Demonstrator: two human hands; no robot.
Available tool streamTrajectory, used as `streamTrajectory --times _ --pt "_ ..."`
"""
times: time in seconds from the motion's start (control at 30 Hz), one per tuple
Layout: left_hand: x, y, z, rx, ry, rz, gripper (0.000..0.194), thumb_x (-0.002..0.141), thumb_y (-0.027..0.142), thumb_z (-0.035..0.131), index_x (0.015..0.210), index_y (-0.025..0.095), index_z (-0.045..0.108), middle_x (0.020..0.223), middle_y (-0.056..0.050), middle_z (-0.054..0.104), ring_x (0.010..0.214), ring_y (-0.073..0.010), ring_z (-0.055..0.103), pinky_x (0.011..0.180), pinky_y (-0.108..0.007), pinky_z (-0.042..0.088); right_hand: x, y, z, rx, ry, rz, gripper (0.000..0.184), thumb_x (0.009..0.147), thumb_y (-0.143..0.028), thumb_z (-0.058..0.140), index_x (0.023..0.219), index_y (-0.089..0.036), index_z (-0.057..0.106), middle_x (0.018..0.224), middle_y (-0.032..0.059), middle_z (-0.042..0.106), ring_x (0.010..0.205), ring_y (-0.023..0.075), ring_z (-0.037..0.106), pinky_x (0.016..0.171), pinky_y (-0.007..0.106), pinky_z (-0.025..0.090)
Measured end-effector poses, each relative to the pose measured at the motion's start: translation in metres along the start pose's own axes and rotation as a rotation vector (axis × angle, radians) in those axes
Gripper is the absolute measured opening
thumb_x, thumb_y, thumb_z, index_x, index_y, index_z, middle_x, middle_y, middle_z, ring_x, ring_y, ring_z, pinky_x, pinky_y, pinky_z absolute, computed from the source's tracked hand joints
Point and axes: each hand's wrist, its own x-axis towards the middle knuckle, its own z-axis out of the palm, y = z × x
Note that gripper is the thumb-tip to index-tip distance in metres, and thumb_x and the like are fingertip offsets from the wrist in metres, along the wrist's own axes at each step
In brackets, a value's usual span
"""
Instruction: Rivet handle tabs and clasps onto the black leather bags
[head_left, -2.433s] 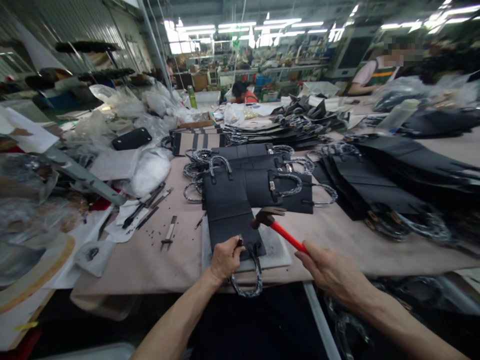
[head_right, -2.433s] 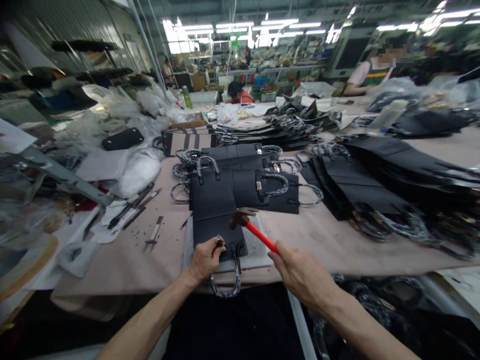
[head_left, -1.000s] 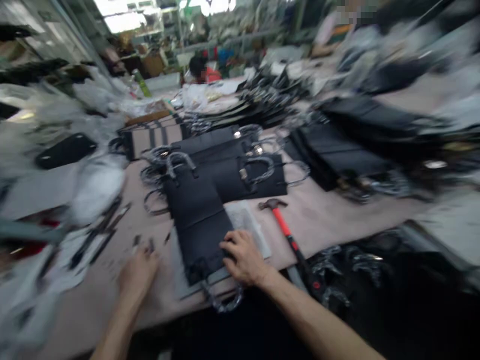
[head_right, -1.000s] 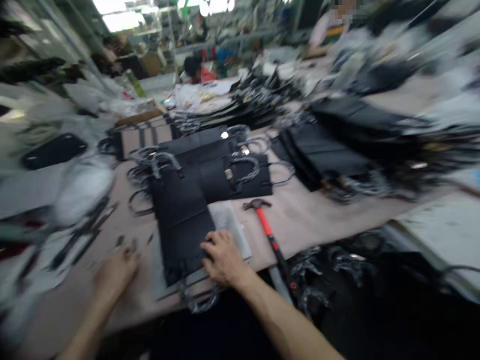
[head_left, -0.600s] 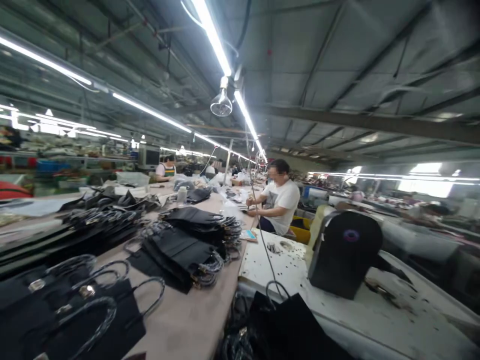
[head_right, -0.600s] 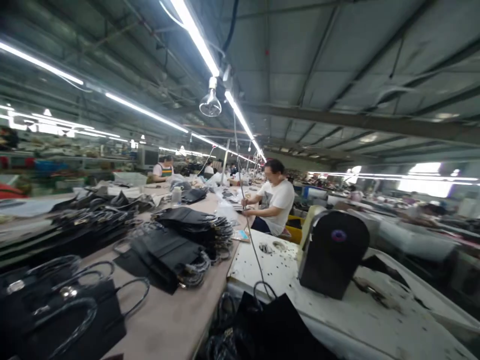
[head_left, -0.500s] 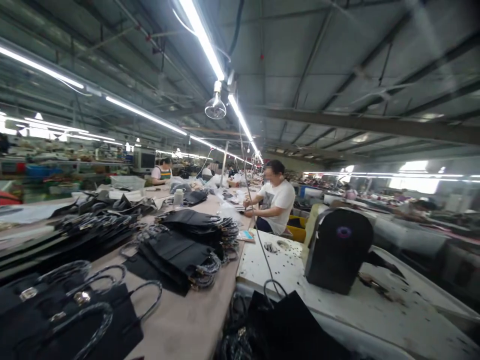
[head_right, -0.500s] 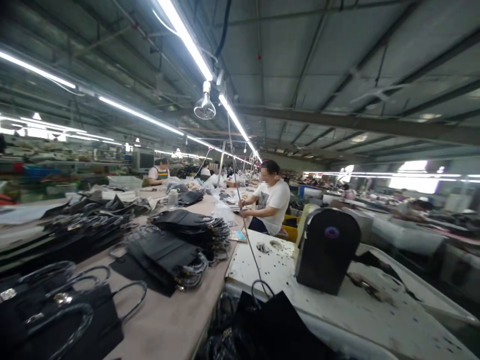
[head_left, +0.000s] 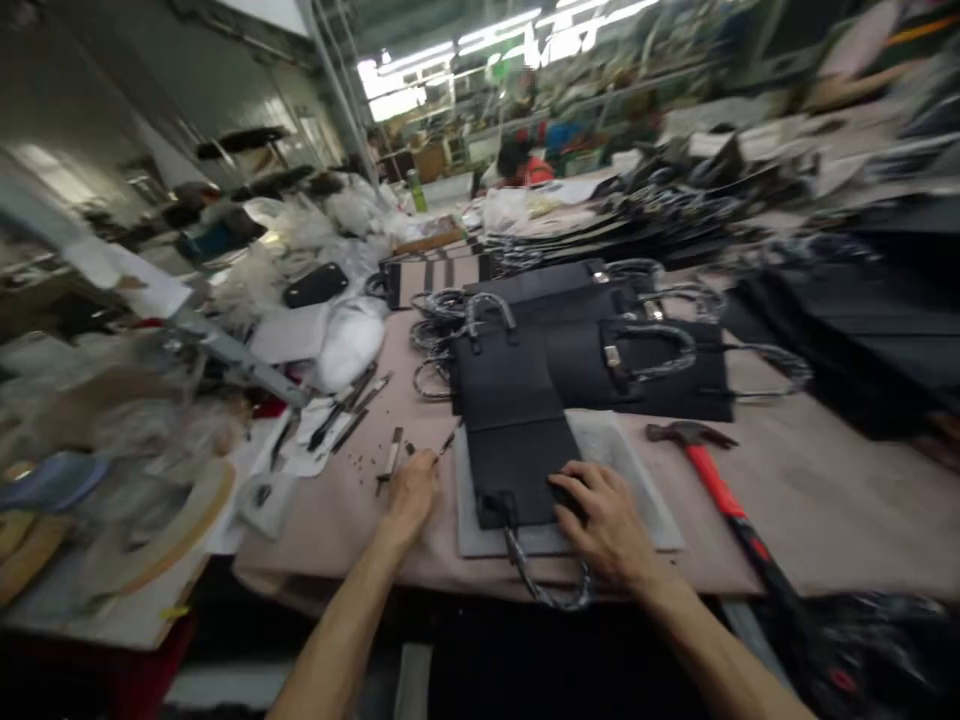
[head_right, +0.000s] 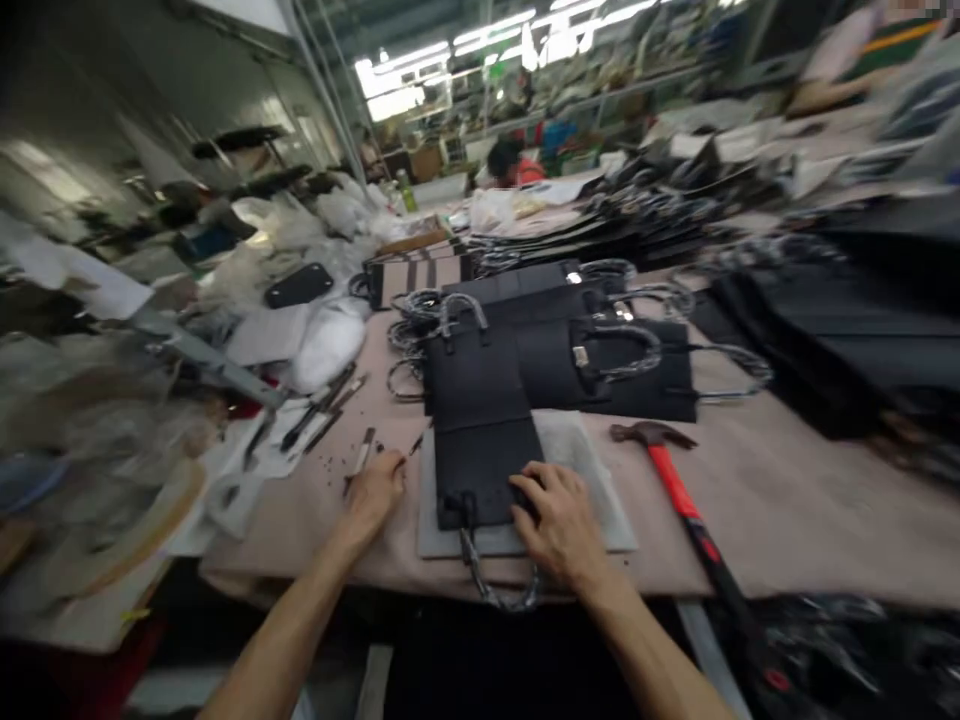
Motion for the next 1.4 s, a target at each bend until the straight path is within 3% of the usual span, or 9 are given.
streamTrajectory --times 0.1,0.3,0.43,0.57,0.77,0.9,1.07,1.2,1.4 --pt "-0.012 -0.023 -0.006 0.043 0.036 -0.066 0.023 0.097 0.011 0.052 0.100 0.022 0.071 0.108 -0.008 0.075 0.103 -0.0225 0.070 0.089 -0.031 0.052 0.000 0.012 0.000 -0.022 -0.007 -0.034 0.033 0.092 -0.031 0.062 0.123 -0.024 0.069 0.127 0.0109 0.063 0.120 0.0317 0.055 0.106 0.052 0.043" --pt "0.017 -0.001 0.000 -0.011 0.073 -0.054 0.019 0.094 0.020 0.063 0.109 0.019 0.073 0.116 -0.011 0.075 0.110 -0.0262 0.069 0.094 -0.034 0.051 -0.003 0.009 -0.007 -0.055 0.005 -0.037 0.032 0.093 -0.033 0.059 0.122 -0.024 0.069 0.126 0.0110 0.063 0.119 0.0319 0.056 0.104 0.052 0.044" --pt "0.043 0.012 -0.003 -0.003 -0.014 -0.080 0.027 0.089 0.025 0.069 0.115 0.017 0.073 0.119 -0.014 0.074 0.114 -0.0281 0.068 0.095 -0.034 0.050 -0.001 0.007 -0.006 -0.068 0.002 -0.035 0.032 0.093 -0.032 0.060 0.122 -0.023 0.069 0.126 0.0107 0.063 0.119 0.0320 0.055 0.104 0.052 0.043" --pt "0.073 0.019 -0.007 -0.014 -0.096 -0.104 0.026 0.092 0.024 0.062 0.114 0.016 0.074 0.116 -0.016 0.075 0.115 -0.0283 0.068 0.097 -0.034 0.049 -0.001 0.006 -0.009 -0.067 -0.008 -0.045 0.032 0.093 -0.030 0.061 0.122 -0.022 0.069 0.125 0.0105 0.063 0.118 0.0314 0.055 0.104 0.051 0.043" --pt "0.093 0.019 -0.010 -0.079 -0.180 -0.119 0.010 0.082 0.022 0.068 0.088 0.016 0.073 0.106 -0.018 0.077 0.112 -0.0326 0.070 0.097 -0.036 0.050 0.000 0.005 -0.011 -0.070 -0.012 -0.040 0.033 0.093 -0.030 0.061 0.123 -0.021 0.068 0.125 0.0105 0.062 0.117 0.0311 0.054 0.104 0.050 0.042" --pt "0.088 0.008 -0.014 -0.184 -0.134 -0.215 0.009 0.074 0.015 0.071 0.069 0.017 0.063 0.098 -0.020 0.077 0.114 -0.0365 0.069 0.100 -0.042 0.049 0.000 0.005 -0.011 -0.065 -0.011 -0.042 0.033 0.093 -0.030 0.061 0.123 -0.020 0.069 0.125 0.0109 0.063 0.117 0.0311 0.054 0.104 0.050 0.041" --pt "0.065 -0.008 -0.028 -0.535 0.001 -0.333 0.012 0.078 0.026 0.067 0.074 0.018 0.060 0.074 -0.008 0.071 0.078 -0.0247 0.073 0.074 -0.034 0.057 0.000 0.007 -0.010 -0.050 0.007 -0.044 0.033 0.092 -0.030 0.062 0.123 -0.021 0.069 0.125 0.0104 0.064 0.117 0.0319 0.055 0.103 0.050 0.042" --pt "0.038 -0.006 -0.034 -0.863 0.125 -0.370 0.027 0.080 0.041 0.068 0.089 0.017 0.059 0.076 -0.003 0.068 0.064 -0.0158 0.067 0.062 -0.028 0.056 -0.001 0.009 -0.009 -0.063 0.027 -0.077 0.033 0.093 -0.031 0.061 0.123 -0.020 0.068 0.124 0.0106 0.063 0.116 0.0322 0.055 0.103 0.051 0.042" --pt "0.002 0.010 -0.032 -1.740 0.111 -0.413 0.036 0.072 0.018 0.086 0.101 0.015 0.065 0.072 0.002 0.067 0.065 -0.0126 0.068 0.067 -0.024 0.055 -0.002 0.009 -0.008 -0.085 0.048 -0.101 0.032 0.094 -0.032 0.060 0.123 -0.020 0.067 0.123 0.0106 0.063 0.115 0.0327 0.056 0.100 0.051 0.043"
